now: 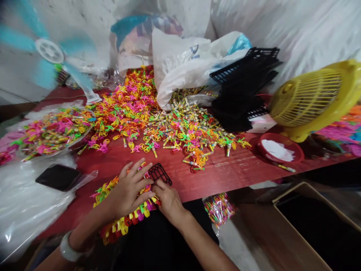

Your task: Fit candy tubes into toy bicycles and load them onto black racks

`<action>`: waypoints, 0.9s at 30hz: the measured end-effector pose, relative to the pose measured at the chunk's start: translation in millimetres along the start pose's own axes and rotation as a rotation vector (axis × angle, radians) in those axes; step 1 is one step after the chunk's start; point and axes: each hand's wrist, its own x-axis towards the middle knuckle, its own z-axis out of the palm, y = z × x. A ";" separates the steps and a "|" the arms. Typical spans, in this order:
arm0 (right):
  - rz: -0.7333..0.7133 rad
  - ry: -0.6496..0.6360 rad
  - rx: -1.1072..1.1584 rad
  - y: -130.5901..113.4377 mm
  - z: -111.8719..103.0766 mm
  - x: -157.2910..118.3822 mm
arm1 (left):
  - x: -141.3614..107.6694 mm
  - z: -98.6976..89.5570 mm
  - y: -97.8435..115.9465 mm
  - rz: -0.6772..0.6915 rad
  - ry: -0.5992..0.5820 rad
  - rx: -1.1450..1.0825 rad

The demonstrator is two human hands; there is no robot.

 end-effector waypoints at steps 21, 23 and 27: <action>0.314 0.367 -0.607 70.8 -92.3 20.5 | -1.8 -12.7 -20.1 0.112 -0.051 0.040; 0.208 0.239 -0.597 73.1 -94.4 20.9 | -2.4 -14.9 -23.0 0.138 -0.068 0.053; 0.157 0.293 -0.597 64.4 -95.5 20.0 | -5.5 -13.6 -20.0 0.146 -0.066 0.096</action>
